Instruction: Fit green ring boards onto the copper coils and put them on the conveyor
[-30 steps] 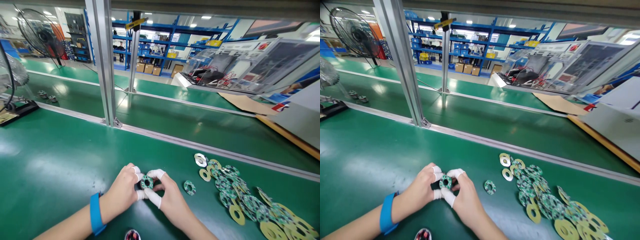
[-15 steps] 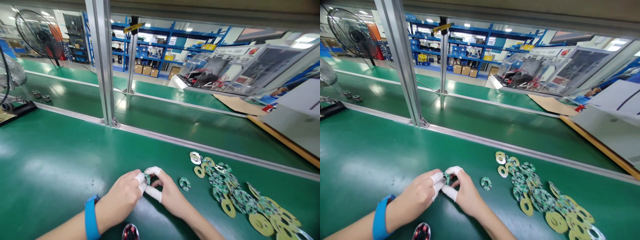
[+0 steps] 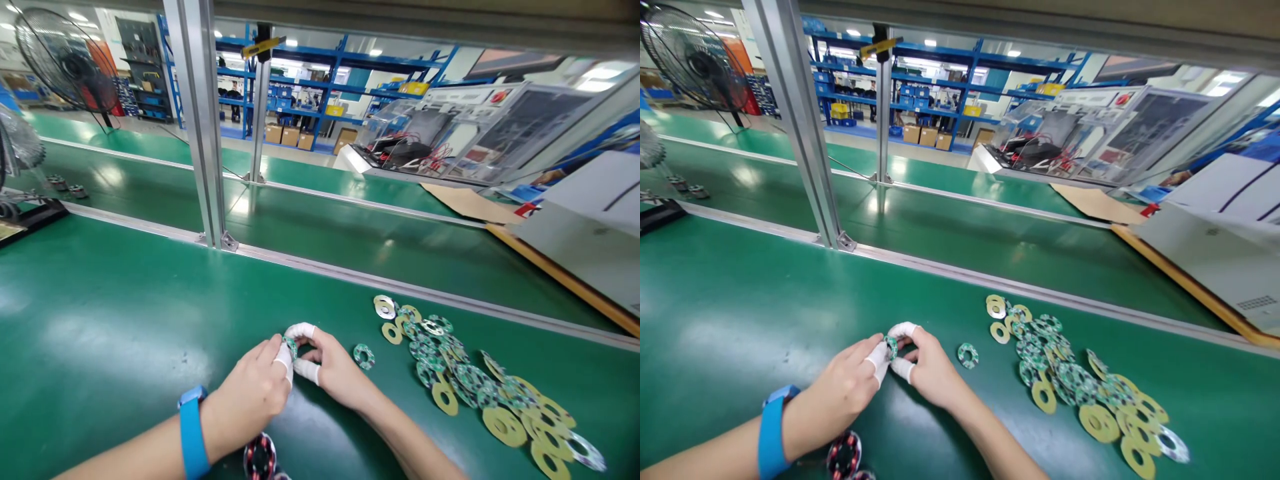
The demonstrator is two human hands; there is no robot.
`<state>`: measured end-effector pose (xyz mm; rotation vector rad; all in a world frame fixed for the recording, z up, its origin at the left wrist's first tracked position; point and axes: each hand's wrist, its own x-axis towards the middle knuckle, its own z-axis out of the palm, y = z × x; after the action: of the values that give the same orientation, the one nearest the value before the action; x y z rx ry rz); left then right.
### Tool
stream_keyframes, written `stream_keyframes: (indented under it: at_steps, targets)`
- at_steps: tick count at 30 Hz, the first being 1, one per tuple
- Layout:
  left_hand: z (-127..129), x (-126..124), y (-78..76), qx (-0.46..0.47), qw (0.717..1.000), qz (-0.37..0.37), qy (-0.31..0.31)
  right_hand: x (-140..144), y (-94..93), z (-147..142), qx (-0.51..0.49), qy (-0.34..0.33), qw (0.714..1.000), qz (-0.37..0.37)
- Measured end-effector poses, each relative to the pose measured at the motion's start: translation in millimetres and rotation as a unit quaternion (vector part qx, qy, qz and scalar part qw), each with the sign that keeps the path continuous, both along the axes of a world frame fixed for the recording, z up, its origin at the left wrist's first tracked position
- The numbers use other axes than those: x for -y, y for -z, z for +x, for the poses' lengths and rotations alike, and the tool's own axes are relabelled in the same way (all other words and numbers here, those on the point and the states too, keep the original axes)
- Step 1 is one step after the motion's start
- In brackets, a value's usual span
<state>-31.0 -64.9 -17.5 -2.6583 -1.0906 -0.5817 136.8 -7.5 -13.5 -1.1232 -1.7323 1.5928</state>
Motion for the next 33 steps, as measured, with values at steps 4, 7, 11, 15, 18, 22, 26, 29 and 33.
stream_keyframes:
  at_steps: [4, 7, 11, 15, 18, 22, 26, 29, 33]
  targets:
    - [-5.8, -10.7, -2.5, 0.116, 0.989, -0.093, -0.02, -9.5, 0.2, 5.9, -0.05, 0.0, 0.996, -0.078]
    - [-17.3, -21.4, -11.4, 0.277, 0.937, -0.2, -0.068, -12.2, 0.6, 6.7, -0.047, 0.046, 0.992, -0.109]
    - [-24.4, -25.5, -19.9, 0.366, 0.873, -0.303, -0.113, -13.0, -2.5, 6.5, 0.006, 0.077, 0.994, -0.082]
    - [-17.3, -20.2, -18.1, 0.358, 0.856, -0.36, -0.099, -11.8, -6.4, 7.2, 0.063, 0.084, 0.994, 0.001]
    - [-13.0, -17.7, -15.5, 0.347, 0.858, -0.368, -0.094, -7.2, -9.2, 4.7, 0.112, 0.078, 0.986, 0.1]
    - [-10.6, -19.0, -14.2, 0.326, 0.864, -0.371, -0.095, 0.3, -14.3, -3.4, 0.153, 0.076, 0.95, 0.262]
    - [-6.6, -19.1, -10.0, 0.31, 0.872, -0.363, -0.108, 3.0, -15.0, -9.9, 0.205, 0.062, 0.912, 0.35]
    - [-3.9, -14.9, -5.9, 0.294, 0.881, -0.354, -0.111, 3.7, -12.3, -9.5, 0.246, 0.052, 0.894, 0.37]
    - [-3.5, -30.7, -8.1, 0.291, 0.886, -0.351, -0.09, 7.8, -18.0, -1.7, 0.281, 0.062, 0.878, 0.383]
